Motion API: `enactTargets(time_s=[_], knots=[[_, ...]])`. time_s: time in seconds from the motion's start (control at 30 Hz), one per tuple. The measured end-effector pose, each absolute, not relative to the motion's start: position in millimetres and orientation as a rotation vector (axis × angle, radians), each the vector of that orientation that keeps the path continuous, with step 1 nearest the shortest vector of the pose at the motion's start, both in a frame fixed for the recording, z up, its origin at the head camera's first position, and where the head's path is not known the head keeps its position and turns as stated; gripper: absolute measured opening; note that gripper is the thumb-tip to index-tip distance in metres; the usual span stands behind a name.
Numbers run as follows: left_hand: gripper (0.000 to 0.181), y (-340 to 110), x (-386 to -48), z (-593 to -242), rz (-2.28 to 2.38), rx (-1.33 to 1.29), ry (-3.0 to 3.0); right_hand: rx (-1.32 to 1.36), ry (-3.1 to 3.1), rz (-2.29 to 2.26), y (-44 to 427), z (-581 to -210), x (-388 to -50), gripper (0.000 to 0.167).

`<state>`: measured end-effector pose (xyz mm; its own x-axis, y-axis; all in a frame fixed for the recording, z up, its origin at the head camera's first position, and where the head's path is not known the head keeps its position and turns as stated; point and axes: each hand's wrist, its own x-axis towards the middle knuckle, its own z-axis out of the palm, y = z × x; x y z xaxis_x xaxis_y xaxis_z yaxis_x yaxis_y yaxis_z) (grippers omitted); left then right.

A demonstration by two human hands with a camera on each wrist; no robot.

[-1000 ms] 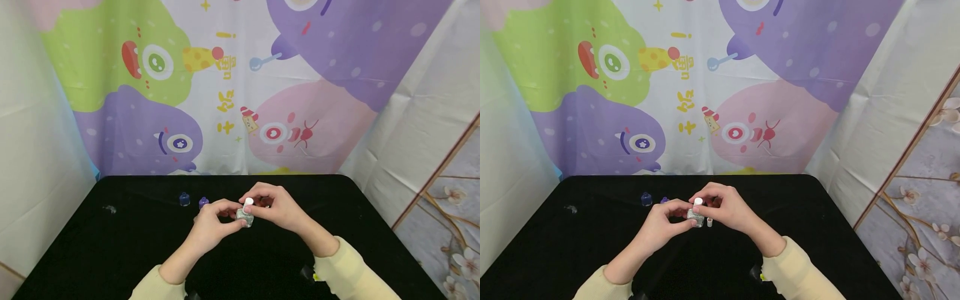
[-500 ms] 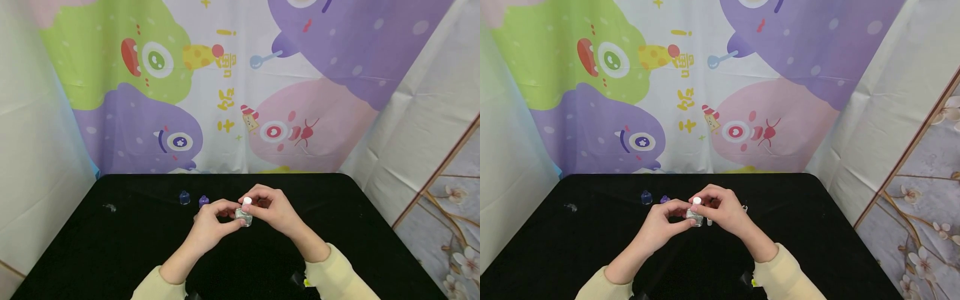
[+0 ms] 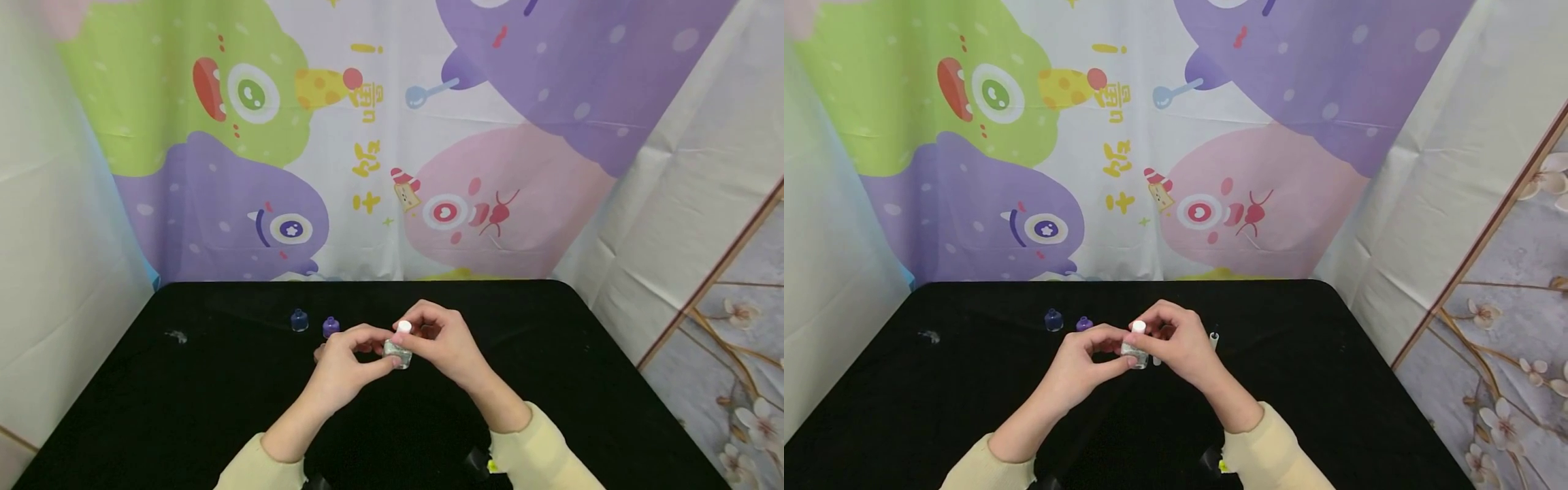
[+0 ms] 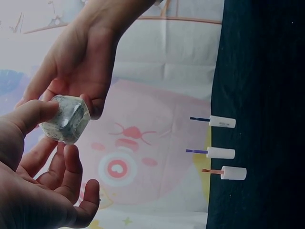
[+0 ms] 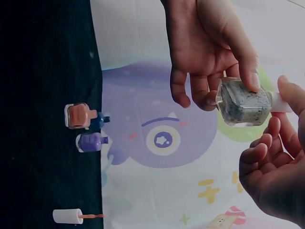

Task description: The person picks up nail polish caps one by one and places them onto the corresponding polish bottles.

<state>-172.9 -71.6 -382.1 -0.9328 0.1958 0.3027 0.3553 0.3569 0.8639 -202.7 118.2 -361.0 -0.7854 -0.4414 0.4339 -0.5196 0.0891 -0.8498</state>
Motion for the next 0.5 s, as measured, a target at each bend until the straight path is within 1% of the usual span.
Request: enactTargets(time_s=[0.5], knots=[[0.023,-70.1,-171.2,-380.6,-1.665,-0.547,-2.416,0.895,-2.292,1.804,111.9,-360.1,-202.9,0.017]])
